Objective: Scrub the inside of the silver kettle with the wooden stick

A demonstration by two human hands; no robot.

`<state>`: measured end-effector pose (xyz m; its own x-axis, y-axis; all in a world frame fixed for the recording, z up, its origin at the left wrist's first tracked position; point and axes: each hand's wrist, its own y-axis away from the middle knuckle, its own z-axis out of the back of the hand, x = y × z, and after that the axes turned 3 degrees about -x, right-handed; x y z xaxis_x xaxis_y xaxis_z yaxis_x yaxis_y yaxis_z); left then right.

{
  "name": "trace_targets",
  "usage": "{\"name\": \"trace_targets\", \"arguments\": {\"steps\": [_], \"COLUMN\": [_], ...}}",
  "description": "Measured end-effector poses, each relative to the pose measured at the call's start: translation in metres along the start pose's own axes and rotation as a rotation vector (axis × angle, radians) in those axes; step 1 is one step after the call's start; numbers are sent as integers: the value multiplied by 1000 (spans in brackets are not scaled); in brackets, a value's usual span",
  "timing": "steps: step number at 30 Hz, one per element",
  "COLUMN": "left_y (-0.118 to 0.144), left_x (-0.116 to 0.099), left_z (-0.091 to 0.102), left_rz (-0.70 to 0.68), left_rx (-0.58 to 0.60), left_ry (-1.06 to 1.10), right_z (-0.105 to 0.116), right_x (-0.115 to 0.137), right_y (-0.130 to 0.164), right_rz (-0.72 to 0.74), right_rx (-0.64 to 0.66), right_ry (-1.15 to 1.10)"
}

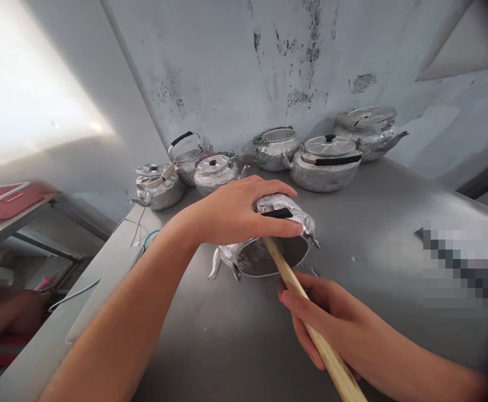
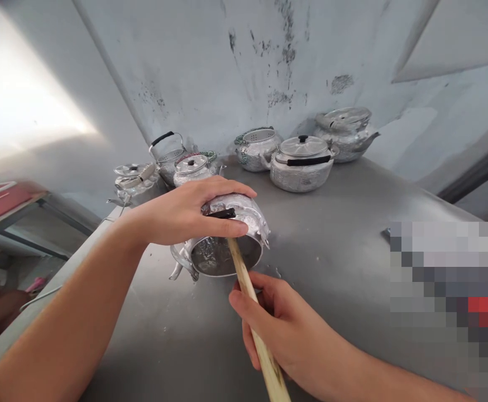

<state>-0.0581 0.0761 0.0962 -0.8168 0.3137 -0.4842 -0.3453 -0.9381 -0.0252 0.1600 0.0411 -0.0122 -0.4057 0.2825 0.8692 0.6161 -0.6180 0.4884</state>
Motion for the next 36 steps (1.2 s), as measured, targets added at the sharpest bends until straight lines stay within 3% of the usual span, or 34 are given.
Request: {"name": "trace_targets", "arguments": {"steps": [5, 10, 36], "left_y": [0, -1, -1], "left_x": [1, 2, 1], "left_z": [0, 0, 0], "left_rz": [-11, -9, -27], "left_rx": [2, 4, 3], "left_ry": [1, -1, 2], "right_z": [0, -2, 0], "right_x": [3, -3, 2], "right_y": [2, 2, 2], "right_rz": [-10, 74, 6], "right_rx": [16, -11, -16], "right_ry": [34, 44, 41]}}
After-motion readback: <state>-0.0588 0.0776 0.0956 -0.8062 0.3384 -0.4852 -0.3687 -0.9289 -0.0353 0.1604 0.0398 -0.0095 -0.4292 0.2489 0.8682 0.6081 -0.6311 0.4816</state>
